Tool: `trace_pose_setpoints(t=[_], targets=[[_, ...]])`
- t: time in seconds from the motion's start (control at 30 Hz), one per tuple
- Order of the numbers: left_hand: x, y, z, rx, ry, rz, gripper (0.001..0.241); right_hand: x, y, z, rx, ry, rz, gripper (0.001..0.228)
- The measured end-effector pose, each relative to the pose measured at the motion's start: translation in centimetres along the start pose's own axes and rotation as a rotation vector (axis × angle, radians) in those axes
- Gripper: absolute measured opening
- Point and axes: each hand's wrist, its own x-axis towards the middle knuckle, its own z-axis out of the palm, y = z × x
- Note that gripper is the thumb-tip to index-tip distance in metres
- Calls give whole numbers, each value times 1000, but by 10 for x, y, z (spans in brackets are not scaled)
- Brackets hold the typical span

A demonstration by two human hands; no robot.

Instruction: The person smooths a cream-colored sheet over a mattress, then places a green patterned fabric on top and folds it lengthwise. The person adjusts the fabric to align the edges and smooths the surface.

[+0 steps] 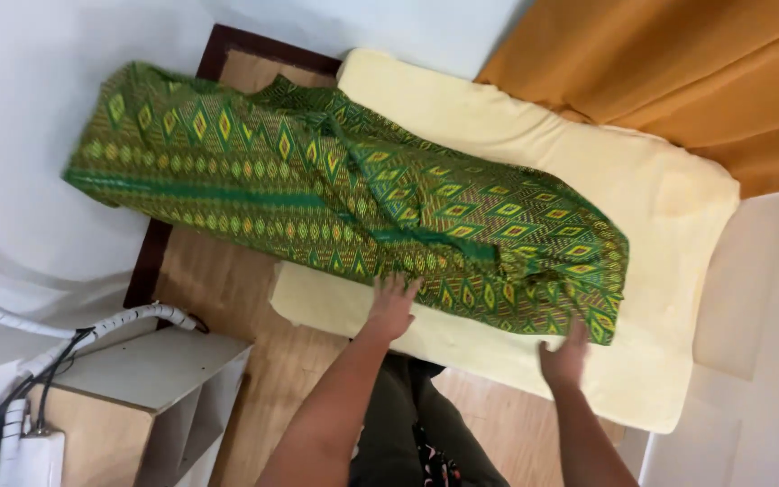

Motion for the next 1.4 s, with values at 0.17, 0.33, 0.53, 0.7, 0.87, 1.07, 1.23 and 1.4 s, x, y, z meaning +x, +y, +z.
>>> trace_pose_setpoints(t=[0.17, 0.33, 0.53, 0.7, 0.87, 1.07, 1.23, 1.4], targets=[[-30, -38, 20, -52, 0, -142, 95, 1, -72, 35, -51, -284, -216, 103], [-48, -61, 22, -176, 105, -258, 93, -5, -172, 41, -328, -523, -329, 92], [-64, -61, 17, -504, 374, -417, 86, -16, -191, 94, -448, -558, -686, 87], [-67, -51, -9, -342, 291, -441, 81, -25, -215, 97, -686, -506, -633, 95], [-57, -57, 4, -134, 307, -416, 80, -12, -222, 92, -766, -430, -627, 86], [-34, -55, -26, 322, 676, -262, 52, 10, -197, 108, -785, -464, -904, 31], [-22, -65, -37, 499, 481, -145, 39, 20, -202, 87, -488, -611, -941, 15], [-14, -96, -26, 419, 385, 22, 18, 17, -216, 82, -407, -594, -963, 20]])
